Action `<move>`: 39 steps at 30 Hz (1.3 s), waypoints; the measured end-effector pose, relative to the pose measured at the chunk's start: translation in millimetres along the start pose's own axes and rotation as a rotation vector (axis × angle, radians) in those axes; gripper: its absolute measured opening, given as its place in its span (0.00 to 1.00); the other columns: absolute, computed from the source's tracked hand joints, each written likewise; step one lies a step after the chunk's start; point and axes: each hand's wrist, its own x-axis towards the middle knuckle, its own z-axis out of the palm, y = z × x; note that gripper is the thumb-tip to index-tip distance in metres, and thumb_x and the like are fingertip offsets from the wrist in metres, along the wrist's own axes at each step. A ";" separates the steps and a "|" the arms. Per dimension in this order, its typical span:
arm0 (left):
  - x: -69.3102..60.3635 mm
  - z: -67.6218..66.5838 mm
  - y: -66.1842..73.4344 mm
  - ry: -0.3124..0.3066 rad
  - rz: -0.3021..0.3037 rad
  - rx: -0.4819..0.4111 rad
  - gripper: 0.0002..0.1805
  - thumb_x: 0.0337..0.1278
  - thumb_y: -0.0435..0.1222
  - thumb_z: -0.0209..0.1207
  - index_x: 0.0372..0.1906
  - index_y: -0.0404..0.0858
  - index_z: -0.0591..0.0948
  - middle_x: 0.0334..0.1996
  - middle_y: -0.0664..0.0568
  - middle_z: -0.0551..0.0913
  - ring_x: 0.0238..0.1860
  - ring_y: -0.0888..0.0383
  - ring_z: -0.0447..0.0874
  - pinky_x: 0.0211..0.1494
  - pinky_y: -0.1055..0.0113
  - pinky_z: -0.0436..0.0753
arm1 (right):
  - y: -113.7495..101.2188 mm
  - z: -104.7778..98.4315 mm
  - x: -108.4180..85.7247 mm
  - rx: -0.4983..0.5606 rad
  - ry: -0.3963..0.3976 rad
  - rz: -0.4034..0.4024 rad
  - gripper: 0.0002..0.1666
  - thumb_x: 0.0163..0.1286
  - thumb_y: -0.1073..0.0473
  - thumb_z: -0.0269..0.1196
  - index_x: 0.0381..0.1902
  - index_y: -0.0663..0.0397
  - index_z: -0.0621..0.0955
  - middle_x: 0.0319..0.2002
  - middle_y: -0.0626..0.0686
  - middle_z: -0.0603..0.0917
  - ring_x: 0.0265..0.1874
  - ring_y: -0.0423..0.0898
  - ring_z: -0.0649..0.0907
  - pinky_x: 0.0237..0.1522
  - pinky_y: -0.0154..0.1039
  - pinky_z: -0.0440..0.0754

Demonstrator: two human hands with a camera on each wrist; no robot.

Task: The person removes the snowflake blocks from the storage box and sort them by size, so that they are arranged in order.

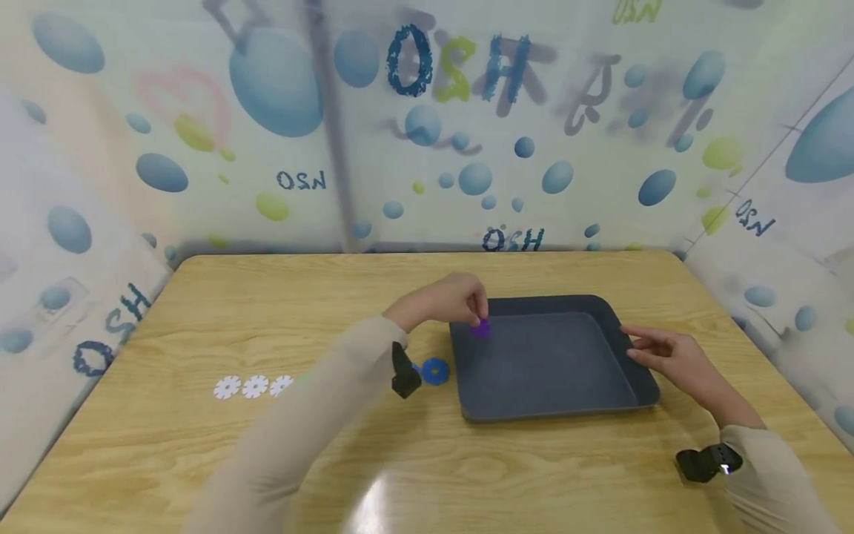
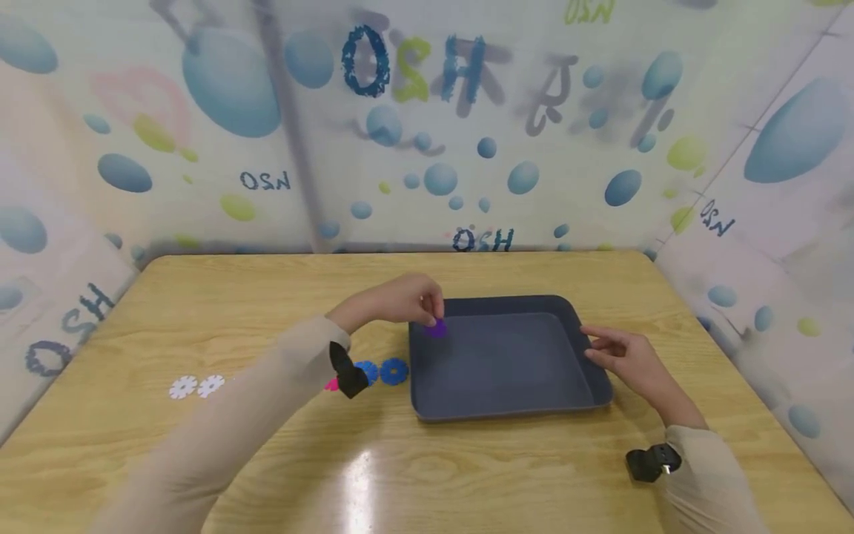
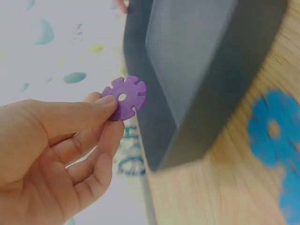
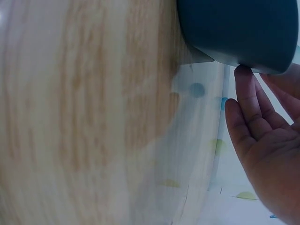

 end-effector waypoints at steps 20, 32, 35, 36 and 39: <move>-203.0 -42.3 -105.0 0.125 -0.238 -0.102 0.03 0.51 0.28 0.61 0.32 0.35 0.80 0.27 0.53 0.80 0.31 0.58 0.78 0.36 0.64 0.78 | 8.0 0.4 -3.2 0.002 0.008 0.006 0.29 0.66 0.57 0.59 0.59 0.69 0.69 0.41 0.61 0.78 0.32 0.32 0.78 0.31 0.33 0.77; -301.8 -45.7 -178.9 0.228 -0.526 -0.019 0.10 0.51 0.33 0.62 0.36 0.28 0.80 0.30 0.51 0.81 0.29 0.62 0.76 0.30 0.66 0.76 | 5.5 -3.3 -2.0 -0.013 0.016 0.011 0.29 0.66 0.57 0.58 0.60 0.69 0.69 0.41 0.61 0.78 0.31 0.32 0.78 0.30 0.33 0.77; -310.8 -41.7 -186.3 0.248 -0.578 -0.046 0.14 0.51 0.35 0.63 0.37 0.27 0.80 0.30 0.50 0.82 0.29 0.61 0.75 0.29 0.66 0.76 | 5.5 -3.4 -1.6 -0.008 0.016 0.017 0.29 0.66 0.56 0.58 0.60 0.69 0.69 0.41 0.61 0.78 0.31 0.32 0.78 0.30 0.33 0.77; -312.7 -40.3 -188.0 0.255 -0.588 -0.042 0.15 0.50 0.36 0.64 0.37 0.27 0.80 0.30 0.50 0.82 0.29 0.61 0.75 0.29 0.67 0.75 | 5.5 -3.3 -1.5 -0.006 0.016 0.017 0.29 0.66 0.56 0.58 0.60 0.69 0.69 0.41 0.61 0.78 0.31 0.32 0.78 0.30 0.33 0.77; -315.1 -36.7 -190.7 0.279 -0.602 0.002 0.15 0.49 0.38 0.65 0.36 0.28 0.81 0.30 0.49 0.82 0.30 0.60 0.74 0.29 0.69 0.74 | 5.8 -3.0 -1.6 -0.003 0.016 0.017 0.29 0.66 0.57 0.58 0.60 0.69 0.68 0.42 0.62 0.78 0.31 0.32 0.78 0.30 0.33 0.77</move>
